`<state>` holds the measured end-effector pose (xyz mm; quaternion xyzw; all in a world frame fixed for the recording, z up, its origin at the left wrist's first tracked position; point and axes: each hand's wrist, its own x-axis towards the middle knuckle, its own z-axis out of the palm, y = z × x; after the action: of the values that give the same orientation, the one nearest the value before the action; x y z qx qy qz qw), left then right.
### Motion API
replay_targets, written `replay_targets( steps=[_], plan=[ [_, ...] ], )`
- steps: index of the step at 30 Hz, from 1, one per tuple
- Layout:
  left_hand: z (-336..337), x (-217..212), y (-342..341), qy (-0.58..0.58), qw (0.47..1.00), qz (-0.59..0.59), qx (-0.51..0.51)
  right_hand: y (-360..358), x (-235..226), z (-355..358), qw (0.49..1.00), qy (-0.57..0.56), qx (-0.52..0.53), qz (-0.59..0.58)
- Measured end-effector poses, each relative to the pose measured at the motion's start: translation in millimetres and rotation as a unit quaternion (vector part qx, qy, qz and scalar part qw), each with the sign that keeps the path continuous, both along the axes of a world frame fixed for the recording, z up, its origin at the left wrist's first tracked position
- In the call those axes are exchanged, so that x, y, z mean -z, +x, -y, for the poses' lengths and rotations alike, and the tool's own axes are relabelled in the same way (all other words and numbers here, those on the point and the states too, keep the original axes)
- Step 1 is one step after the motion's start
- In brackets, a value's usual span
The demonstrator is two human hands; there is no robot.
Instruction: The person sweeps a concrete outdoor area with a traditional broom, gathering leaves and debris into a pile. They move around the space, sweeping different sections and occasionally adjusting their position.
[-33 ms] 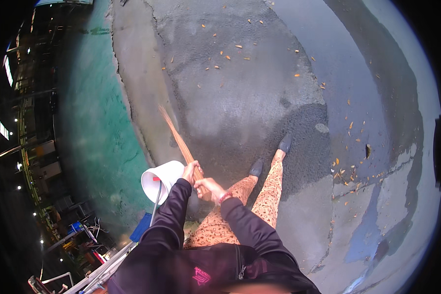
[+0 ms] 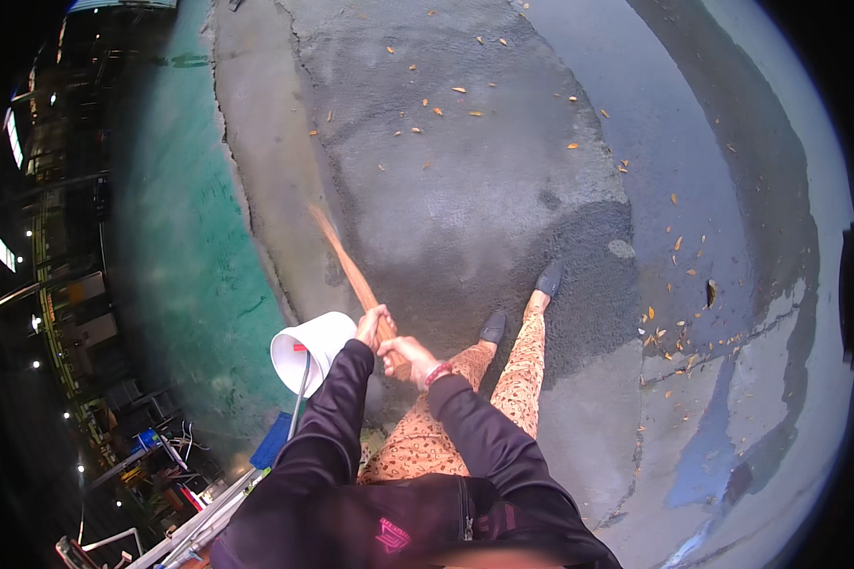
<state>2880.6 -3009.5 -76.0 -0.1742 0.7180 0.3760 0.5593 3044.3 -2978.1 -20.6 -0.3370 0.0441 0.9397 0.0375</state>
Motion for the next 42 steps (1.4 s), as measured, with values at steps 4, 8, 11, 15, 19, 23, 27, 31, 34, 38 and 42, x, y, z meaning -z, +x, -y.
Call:
replay_targets(
  steps=[4, 8, 11, 15, 19, 23, 27, 31, 34, 38, 42],
  plan=[
    [-111.2, 65.5, 133.4, -0.050, 0.973, -0.115, 0.195, 112.7, 28.0, -70.1, 0.971, -0.168, 0.164, 0.051],
    [-192.0, 70.6, 308.0, 0.016, 0.876, -0.059, 0.479, 227.6, 35.0, -61.2, 0.916, -0.094, 0.370, 0.120],
    [-251.1, 48.5, 371.8, 0.098, 0.798, 0.062, 0.592, 249.9, 32.7, -81.3, 0.857, 0.008, 0.418, 0.301],
    [-286.6, 0.1, 375.5, 0.173, 0.778, 0.240, 0.554, 226.0, -1.5, -123.8, 0.807, 0.157, 0.367, 0.435],
    [-254.5, -50.6, 317.8, 0.171, 0.850, 0.114, 0.485, 196.9, -49.9, -104.9, 0.902, 0.121, 0.264, 0.319],
    [-191.8, -65.8, 200.9, 0.074, 0.934, -0.057, 0.345, 141.2, -52.2, -65.4, 0.975, 0.100, 0.131, 0.152],
    [-168.3, -50.1, 59.3, -0.048, 0.972, -0.128, 0.192, 48.5, -31.9, -109.2, 0.999, -0.021, 0.049, -0.011],
    [-223.1, -10.8, -18.0, -0.116, 0.979, -0.080, 0.149, -10.7, -4.1, -211.1, 0.996, -0.068, 0.026, -0.053],
    [-290.6, 31.9, 27.4, -0.024, 0.951, -0.125, 0.281, 17.5, 14.5, -248.0, 0.970, -0.176, 0.165, 0.019],
    [-366.7, 59.6, 141.9, 0.001, 0.881, -0.060, 0.469, 64.4, 24.3, -244.0, 0.910, -0.095, 0.367, 0.166],
    [-444.4, 31.1, 142.6, 0.110, 0.783, 0.081, 0.607, 13.6, 19.4, -272.6, 0.864, 0.055, 0.368, 0.339]
  ],
)
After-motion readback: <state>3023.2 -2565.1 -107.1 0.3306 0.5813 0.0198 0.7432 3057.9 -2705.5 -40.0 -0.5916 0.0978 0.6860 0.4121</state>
